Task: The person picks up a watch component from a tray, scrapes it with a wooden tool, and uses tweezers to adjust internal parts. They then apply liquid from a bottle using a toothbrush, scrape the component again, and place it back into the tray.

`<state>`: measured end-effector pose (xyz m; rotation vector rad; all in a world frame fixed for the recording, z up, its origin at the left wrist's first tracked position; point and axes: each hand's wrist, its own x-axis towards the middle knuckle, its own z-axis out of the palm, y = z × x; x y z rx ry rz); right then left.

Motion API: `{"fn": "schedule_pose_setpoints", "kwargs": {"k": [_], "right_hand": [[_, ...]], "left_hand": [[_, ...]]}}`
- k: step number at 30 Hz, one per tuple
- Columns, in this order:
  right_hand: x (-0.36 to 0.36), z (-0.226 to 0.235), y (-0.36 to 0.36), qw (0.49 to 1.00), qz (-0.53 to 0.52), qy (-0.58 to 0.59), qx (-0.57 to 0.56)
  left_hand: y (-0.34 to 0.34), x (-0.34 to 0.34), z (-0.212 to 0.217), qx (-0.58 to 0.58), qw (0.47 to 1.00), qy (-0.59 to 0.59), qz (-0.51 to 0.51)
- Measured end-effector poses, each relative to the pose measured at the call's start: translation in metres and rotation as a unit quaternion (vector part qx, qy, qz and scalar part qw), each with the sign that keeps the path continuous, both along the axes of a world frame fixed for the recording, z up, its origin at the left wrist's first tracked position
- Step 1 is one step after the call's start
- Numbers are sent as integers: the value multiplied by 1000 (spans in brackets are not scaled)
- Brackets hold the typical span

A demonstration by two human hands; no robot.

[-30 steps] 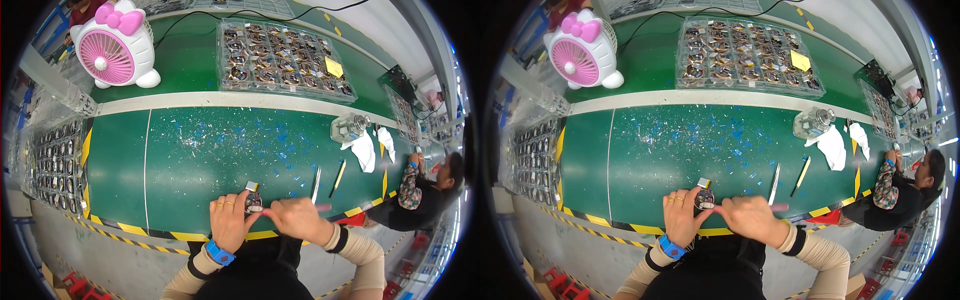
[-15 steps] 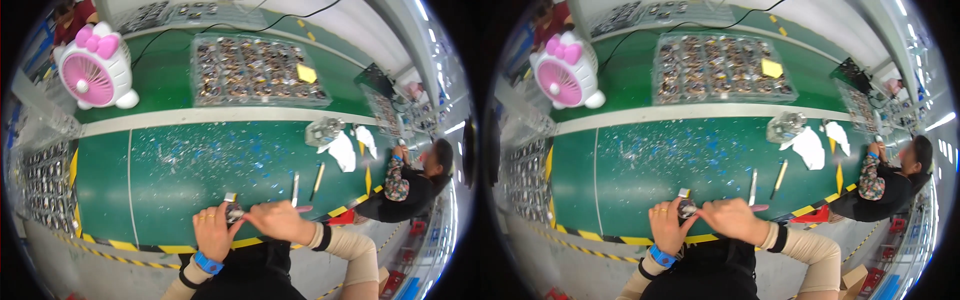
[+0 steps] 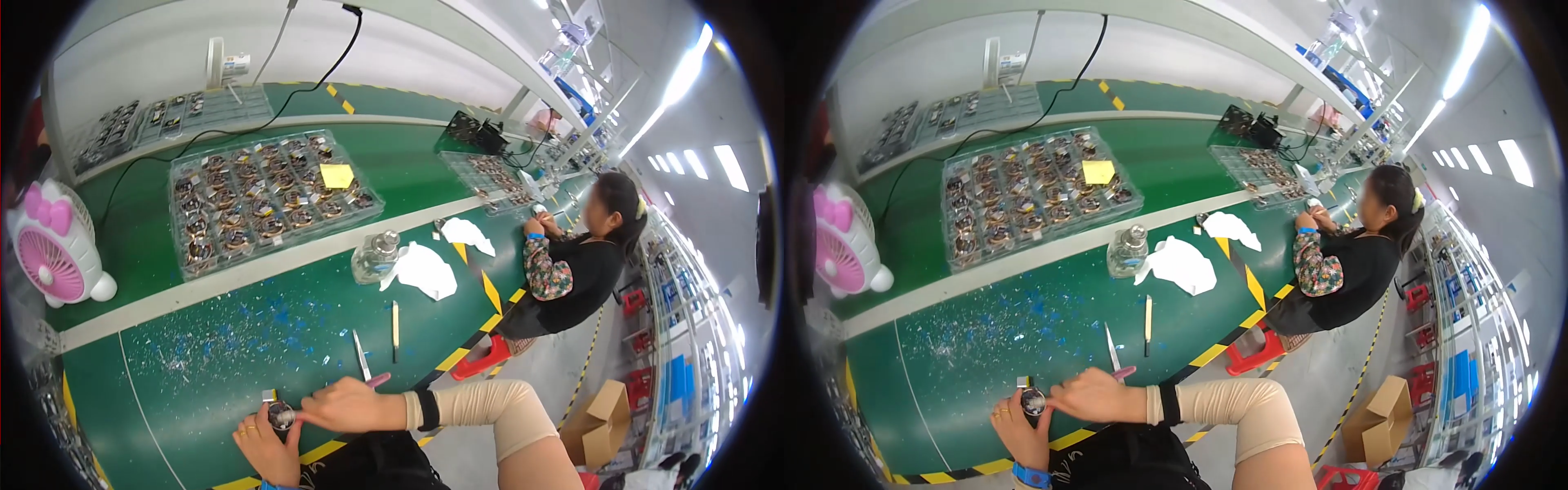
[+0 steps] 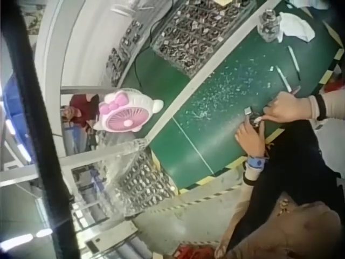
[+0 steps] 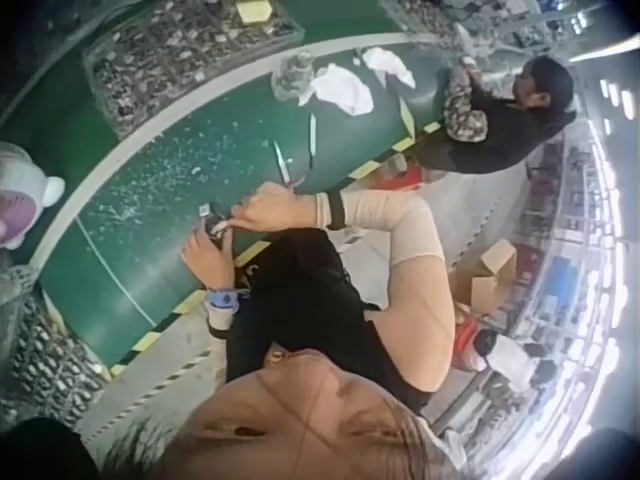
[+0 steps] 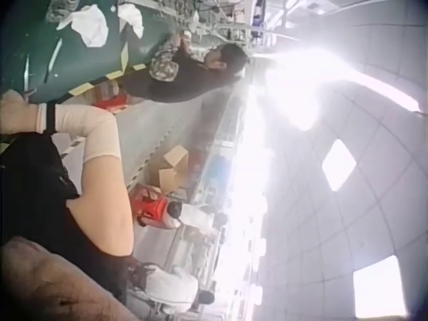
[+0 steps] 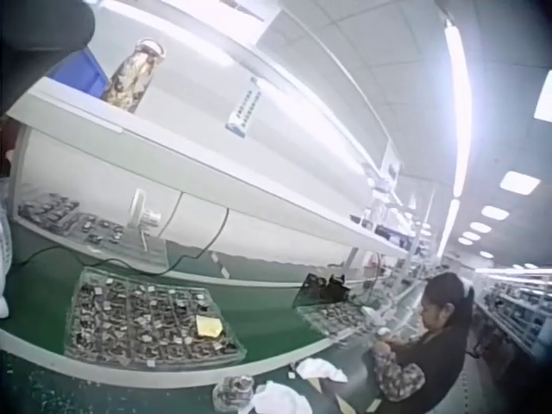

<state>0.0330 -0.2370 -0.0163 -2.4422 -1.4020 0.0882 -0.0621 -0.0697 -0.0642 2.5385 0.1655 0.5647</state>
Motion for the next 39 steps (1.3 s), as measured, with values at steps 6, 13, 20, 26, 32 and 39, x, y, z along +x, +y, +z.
{"fn": "schedule_pose_setpoints", "kwargs": {"k": [6, 13, 20, 26, 32, 39], "right_hand": [[18, -7, 0, 999, -19, -17, 19], [8, -4, 2, 999, -29, 35, 10], [7, -4, 2, 999, -27, 17, 24], [4, -17, 6, 997, 0, -17, 78], [-4, -12, 10, 1000, 8, 9, 25], [4, 2, 2, 998, 46, 46, -17]], "left_hand": [[-2, -1, 0, -17, 999, 28, 15], [0, -3, -3, -17, 999, 27, 7], [-2, 2, 11, 5, 1000, 23, 11], [-2, 5, 12, 35, 999, 36, 19], [2, 0, 9, 34, 999, 35, 8], [-9, 2, 13, 1, 999, 47, 5]]}}
